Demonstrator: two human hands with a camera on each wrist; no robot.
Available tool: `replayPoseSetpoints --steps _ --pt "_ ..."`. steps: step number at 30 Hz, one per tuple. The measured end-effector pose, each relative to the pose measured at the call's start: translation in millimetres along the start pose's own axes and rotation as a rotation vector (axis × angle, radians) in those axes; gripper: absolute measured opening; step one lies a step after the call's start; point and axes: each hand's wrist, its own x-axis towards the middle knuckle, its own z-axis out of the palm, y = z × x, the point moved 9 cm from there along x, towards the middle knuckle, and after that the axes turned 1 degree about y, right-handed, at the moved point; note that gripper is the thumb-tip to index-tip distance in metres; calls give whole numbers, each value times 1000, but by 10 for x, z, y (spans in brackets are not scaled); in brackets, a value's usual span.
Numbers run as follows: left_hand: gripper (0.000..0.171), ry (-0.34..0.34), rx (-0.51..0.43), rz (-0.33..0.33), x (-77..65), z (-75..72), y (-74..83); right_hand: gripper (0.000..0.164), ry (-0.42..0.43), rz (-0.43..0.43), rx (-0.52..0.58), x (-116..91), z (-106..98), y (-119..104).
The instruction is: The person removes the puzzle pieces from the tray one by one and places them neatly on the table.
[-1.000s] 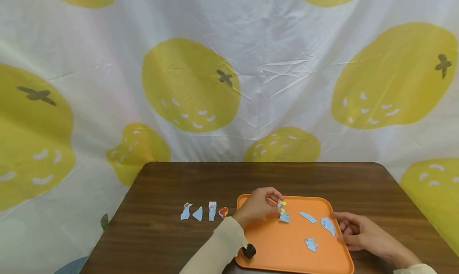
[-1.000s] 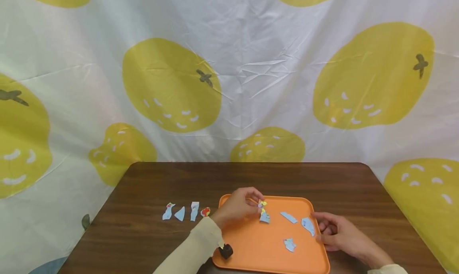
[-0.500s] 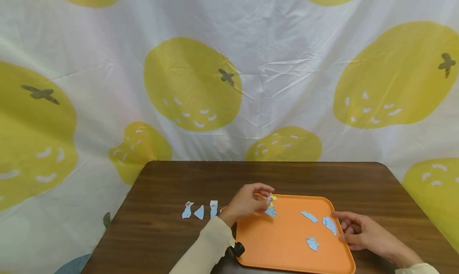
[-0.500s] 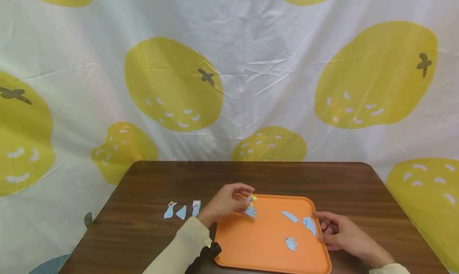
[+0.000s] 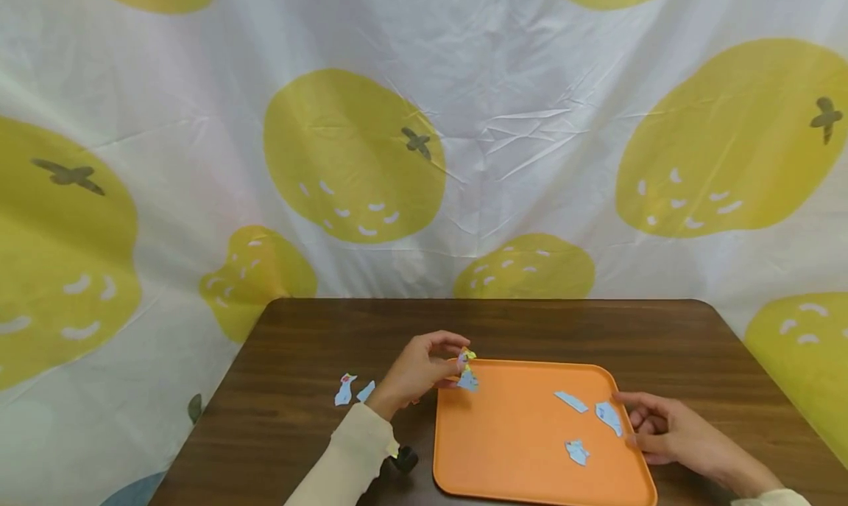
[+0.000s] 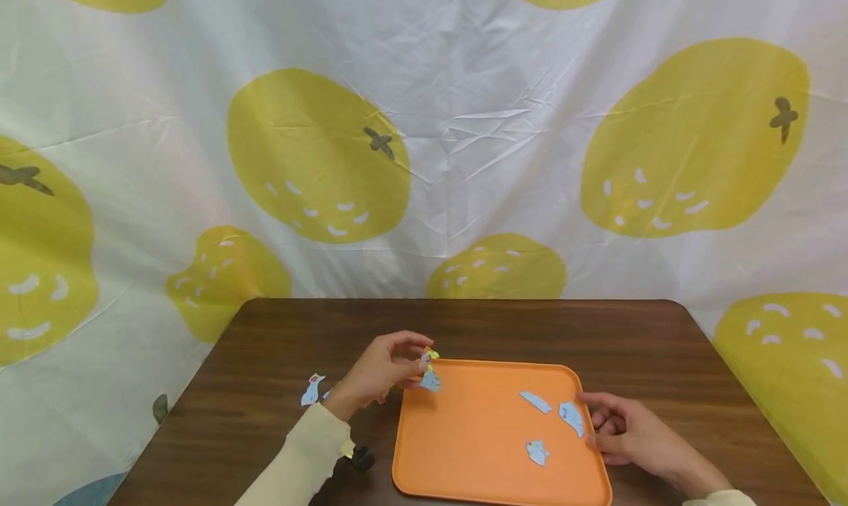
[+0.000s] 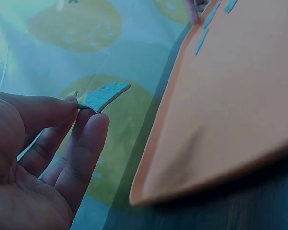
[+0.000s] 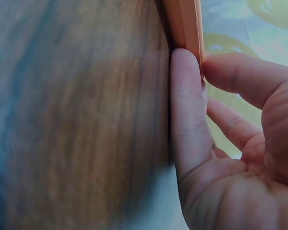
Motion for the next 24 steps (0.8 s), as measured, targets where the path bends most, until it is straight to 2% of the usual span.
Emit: replayPoseSetpoints --steps 7,14,24 --pt "33 56 60 -8 -139 -309 5 72 -7 0 -1 2 3 8" --pt "37 124 42 -17 -272 -641 -32 72 7 -6 -20 10 -4 4" --pt "40 209 132 -1 -540 -1113 -135 72 22 -28 -33 4 -15 -19"
